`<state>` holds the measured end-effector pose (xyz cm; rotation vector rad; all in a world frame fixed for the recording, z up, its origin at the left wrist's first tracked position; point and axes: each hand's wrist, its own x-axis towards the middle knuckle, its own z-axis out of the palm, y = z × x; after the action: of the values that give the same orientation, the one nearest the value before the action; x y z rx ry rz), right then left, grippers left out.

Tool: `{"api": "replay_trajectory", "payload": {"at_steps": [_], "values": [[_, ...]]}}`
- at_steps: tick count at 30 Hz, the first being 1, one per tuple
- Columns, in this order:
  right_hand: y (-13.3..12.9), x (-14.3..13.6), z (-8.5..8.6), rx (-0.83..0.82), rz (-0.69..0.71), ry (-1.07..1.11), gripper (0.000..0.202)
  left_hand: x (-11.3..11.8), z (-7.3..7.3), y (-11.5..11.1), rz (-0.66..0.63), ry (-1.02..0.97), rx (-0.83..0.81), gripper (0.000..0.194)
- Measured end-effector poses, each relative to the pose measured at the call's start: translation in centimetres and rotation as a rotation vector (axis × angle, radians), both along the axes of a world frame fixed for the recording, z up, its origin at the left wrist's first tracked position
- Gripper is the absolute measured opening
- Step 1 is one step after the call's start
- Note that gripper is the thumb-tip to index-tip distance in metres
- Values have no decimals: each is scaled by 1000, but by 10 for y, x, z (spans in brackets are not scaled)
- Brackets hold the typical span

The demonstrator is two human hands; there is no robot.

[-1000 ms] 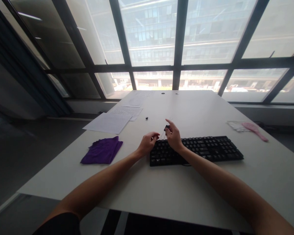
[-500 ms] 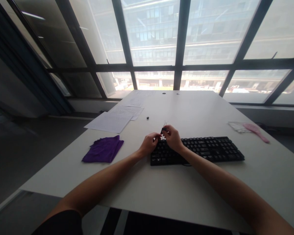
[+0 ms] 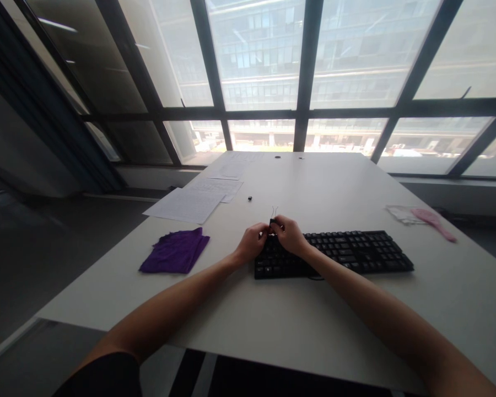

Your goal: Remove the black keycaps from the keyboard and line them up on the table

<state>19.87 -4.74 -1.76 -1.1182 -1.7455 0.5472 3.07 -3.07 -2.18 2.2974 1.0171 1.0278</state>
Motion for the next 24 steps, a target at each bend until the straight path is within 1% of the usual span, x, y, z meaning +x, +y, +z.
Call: {"api": "replay_trajectory", "payload": {"at_steps": [5,8,10,13,18,20,24], "values": [[-13,-4,5,168,30,-204,8,0,-1,2,26,-4,17,15],[-17,-5,6,212,37,-272,5,0,-2,3,16,-10,15,14],[-16,-4,5,183,6,-232,5,0,-1,2,9,0,17,15],[-10,-2,3,91,-35,-87,10,0,1,1,-26,-7,18,18],[-2,2,2,-10,-44,77,9,-1,5,-2,-66,-14,12,16],[-1,3,2,-31,-34,119,10,-2,6,-1,-94,-7,-19,14],[0,4,2,-65,1,172,11,-4,8,2,-132,-10,-128,16]]}}
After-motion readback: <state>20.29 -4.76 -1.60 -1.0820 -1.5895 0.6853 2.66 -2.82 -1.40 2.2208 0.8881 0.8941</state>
